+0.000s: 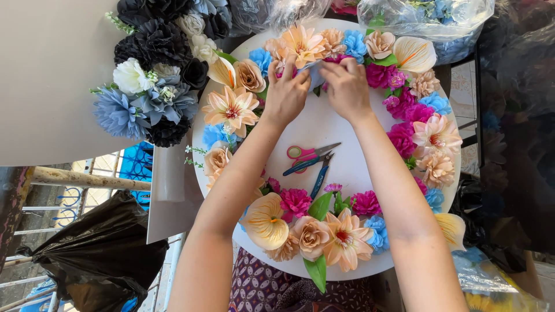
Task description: Assembling an artificial floral wreath by arranging and securing flowers onto a circular base
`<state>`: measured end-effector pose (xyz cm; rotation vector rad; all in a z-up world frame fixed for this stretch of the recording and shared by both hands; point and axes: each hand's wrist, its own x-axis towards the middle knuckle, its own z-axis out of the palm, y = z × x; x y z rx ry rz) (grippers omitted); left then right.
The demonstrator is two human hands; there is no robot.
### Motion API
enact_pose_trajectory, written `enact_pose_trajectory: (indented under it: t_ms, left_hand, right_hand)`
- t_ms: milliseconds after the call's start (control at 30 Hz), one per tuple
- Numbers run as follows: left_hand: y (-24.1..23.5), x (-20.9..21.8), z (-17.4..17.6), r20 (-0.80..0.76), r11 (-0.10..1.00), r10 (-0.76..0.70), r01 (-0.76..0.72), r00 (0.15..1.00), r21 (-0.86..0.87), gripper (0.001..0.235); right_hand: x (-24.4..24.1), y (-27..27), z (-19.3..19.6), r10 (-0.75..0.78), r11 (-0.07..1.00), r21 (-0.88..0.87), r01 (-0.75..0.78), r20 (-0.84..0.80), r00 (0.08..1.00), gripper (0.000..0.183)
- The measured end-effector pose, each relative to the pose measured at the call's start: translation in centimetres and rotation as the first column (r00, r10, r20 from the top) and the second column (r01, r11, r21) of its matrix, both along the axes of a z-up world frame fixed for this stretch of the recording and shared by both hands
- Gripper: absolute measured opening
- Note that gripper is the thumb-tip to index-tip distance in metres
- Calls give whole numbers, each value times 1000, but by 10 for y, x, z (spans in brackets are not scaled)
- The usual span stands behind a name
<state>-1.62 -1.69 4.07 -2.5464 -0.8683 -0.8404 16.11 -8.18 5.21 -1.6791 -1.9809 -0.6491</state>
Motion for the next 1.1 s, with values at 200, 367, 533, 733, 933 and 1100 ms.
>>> enact_pose_trajectory:
  t_ms: [200,367,533,733,933,1100]
  left_hand:
    - [-12,-10,38,149,1000,12,-14,989,9,7]
    - [-30,-20,45,50,996,-19,23,999,-85,6]
    - [-66,-24,37,-126,946,-75,31,989,-324,20]
    - [-148,-34,54,-329,831,-167,-47,929,-554,36]
    - [-242,-42,95,-253,850,-351,193,902,-491,42]
    - [-306,-30,107,-165,816,-506,408,846,-409,49]
  right_hand:
    - [3,-20,45,-26,985,158,69,-262,965,37]
    - [2,-53,84,-8,977,195,88,-376,927,35]
    - [0,-114,103,-62,995,36,94,-516,855,26]
    - [-32,-227,90,-300,913,-380,151,-371,879,26]
    - [-77,-343,99,-277,949,-278,152,-495,823,28]
    - [-95,-437,90,-481,875,-152,460,-391,785,23]
